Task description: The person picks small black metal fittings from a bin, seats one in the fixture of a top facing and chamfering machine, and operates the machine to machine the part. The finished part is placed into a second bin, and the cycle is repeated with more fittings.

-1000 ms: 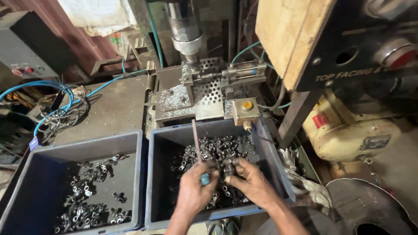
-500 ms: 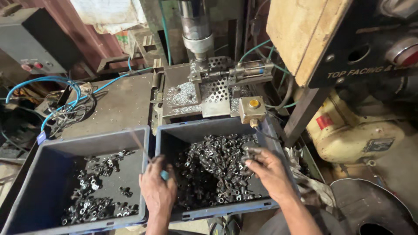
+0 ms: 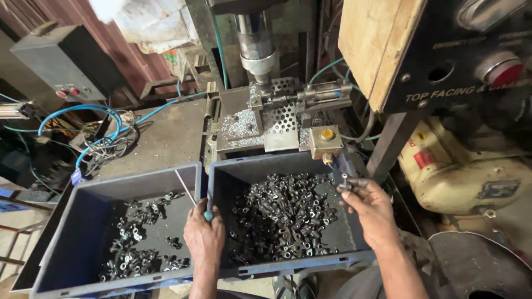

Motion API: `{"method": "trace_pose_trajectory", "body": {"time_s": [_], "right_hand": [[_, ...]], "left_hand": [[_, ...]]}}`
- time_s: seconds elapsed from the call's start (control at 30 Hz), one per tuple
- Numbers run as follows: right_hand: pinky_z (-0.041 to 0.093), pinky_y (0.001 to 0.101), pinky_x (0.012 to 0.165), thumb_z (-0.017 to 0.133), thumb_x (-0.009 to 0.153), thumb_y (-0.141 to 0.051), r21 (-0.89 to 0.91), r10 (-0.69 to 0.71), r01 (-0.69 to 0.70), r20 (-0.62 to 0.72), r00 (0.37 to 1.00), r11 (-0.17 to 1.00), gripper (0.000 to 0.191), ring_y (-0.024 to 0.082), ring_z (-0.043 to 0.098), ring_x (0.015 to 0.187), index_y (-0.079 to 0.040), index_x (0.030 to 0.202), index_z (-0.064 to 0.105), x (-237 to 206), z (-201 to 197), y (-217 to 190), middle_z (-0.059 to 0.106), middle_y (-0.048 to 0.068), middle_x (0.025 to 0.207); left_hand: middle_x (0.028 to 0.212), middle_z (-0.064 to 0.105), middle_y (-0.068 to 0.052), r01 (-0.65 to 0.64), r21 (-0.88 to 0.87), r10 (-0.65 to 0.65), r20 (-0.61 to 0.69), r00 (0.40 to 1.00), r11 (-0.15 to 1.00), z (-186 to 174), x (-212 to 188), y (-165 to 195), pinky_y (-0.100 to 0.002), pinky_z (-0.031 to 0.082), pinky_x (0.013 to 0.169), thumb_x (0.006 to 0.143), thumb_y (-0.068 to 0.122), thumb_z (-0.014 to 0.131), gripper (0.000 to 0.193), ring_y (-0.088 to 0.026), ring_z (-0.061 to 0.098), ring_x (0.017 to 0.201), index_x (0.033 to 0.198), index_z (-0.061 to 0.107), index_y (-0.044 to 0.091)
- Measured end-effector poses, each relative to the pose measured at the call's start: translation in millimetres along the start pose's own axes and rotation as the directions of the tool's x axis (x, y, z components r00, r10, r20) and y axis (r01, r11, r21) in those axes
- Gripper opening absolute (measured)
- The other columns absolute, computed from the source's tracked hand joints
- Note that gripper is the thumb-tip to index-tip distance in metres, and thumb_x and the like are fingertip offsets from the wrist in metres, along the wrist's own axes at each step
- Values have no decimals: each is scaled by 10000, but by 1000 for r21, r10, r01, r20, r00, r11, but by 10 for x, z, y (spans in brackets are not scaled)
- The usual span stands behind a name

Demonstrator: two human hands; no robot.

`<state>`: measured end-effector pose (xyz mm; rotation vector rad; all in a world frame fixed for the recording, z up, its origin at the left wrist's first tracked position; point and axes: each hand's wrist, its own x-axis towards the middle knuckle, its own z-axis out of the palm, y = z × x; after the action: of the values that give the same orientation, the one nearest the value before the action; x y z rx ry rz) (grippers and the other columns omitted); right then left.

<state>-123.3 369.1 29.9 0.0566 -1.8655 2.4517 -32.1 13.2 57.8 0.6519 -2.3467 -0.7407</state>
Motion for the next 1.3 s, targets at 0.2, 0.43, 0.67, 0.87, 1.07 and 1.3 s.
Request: {"method": "trace_pose_trajectory", "body": {"time_s": [0.2, 0.43, 0.67, 0.87, 1.07, 1.3], "right_hand": [[487, 251, 640, 706, 885, 6, 15, -4, 5, -28, 1000, 1000, 235, 117, 672, 757, -32, 1115, 675, 67, -137, -44, 750, 43, 972], [506, 272, 645, 702, 901, -42, 34, 39, -35, -105, 994, 999, 207, 136, 671, 728, -40, 1106, 672, 95, -270, -42, 748, 70, 929], [507, 261, 644, 704, 913, -63, 20, 79, -78, -59, 995, 997, 164, 138, 683, 734, -26, 1071, 680, 127, -280, 49, 761, 82, 918], [507, 260, 644, 707, 929, -81, -3, 79, -79, -67, 995, 997, 131, 126, 681, 739, -31, 1050, 695, 108, -243, 70, 749, 71, 904], [511, 257, 640, 699, 928, -88, -12, 82, -83, -69, 994, 996, 120, 125, 688, 733, -35, 1035, 709, 94, -242, 33, 755, 62, 884], [509, 258, 619, 701, 929, -96, -51, 46, -51, -83, 995, 997, 107, 131, 691, 707, -33, 1007, 738, 88, -245, 21, 754, 65, 851]], "left_hand": [[1096, 722, -217, -8, -36, 11, 56, 998, 999, 0, 47, -15, -493, 532, 879, 897, 241, 649, 364, -423, 691, 997, 1212, 711, 70], [1114, 714, -220, -47, -245, 66, 70, 995, 968, -2, 242, 489, -492, 531, 837, 860, 130, 635, 648, -417, 693, 966, 1475, 435, 75], [872, 740, -207, -477, 9, 472, 132, 872, 879, -126, 952, 1310, -507, 563, 742, 894, 196, 694, 210, -422, 716, 796, 1081, 727, 108], [728, 716, -208, -622, 249, 582, 221, 783, 742, -159, 1401, 1909, -520, 555, 645, 814, 169, 685, 218, -414, 708, 688, 1007, 784, 157], [727, 721, -197, -715, 380, 645, 316, 696, 586, -11, 1550, 2191, -490, 562, 647, 782, 127, 649, 128, -373, 728, 700, 821, 771, 135], [767, 733, -176, -729, 420, 655, 335, 678, 540, 103, 1580, 2257, -468, 573, 663, 790, 142, 649, 122, -354, 744, 722, 745, 761, 116]]}}
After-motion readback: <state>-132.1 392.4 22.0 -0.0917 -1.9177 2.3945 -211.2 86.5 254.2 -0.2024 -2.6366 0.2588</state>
